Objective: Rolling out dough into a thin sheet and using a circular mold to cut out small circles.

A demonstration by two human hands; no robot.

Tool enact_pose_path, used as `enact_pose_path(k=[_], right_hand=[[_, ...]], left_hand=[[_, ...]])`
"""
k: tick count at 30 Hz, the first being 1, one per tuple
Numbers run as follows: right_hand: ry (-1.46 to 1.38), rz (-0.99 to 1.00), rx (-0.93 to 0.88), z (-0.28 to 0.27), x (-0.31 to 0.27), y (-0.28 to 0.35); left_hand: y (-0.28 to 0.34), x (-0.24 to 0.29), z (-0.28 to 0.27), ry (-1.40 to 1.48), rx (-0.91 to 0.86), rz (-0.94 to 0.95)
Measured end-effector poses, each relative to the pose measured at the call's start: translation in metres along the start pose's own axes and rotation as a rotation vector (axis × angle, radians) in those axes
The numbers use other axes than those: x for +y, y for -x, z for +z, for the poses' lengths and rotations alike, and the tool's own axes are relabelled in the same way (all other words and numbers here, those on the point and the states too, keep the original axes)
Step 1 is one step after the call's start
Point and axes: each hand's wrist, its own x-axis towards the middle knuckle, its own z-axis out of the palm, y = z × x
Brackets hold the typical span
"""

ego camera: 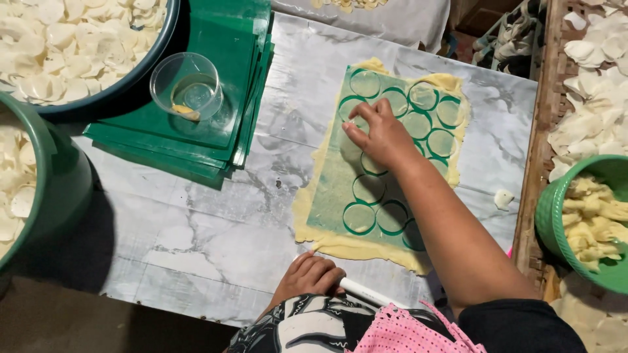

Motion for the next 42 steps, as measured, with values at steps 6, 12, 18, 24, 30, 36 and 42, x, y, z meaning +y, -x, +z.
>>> enact_pose_path(k=[6, 12, 18, 24, 30, 36, 42], right_hand=[[0.220, 0.077, -0.121, 0.017, -0.022, -0.003], [0.253, 0.039, -0.144, 0.019, -0.019, -0.004], [0.234, 0.004, -0.108, 0.024, -0.019, 0.000], [0.166, 0.079, -0.036, 0.022, -0.014, -0.003], [-0.022, -0.044, 0.099, 0.005, -0.028, 0.050], [0.097, 0.048, -0.052, 0.028, -0.049, 0.059], [0.153, 0.066, -0.084, 0.036, -0.057, 0.055]], left_hand=[[0.003, -0.003, 0.005, -0.006, 0.019, 0.014], [0.001, -0.003, 0.004, -0.036, 0.050, 0.049], [0.001, -0.001, 0.002, -0.053, 0.069, 0.051], [0.003, -0.005, 0.007, -0.061, 0.073, 0.067], [0.003, -0.007, 0.008, -0.074, 0.091, 0.085], [0.005, -0.008, 0.012, -0.069, 0.059, 0.057], [0.003, -0.008, 0.010, -0.084, 0.058, 0.060]])
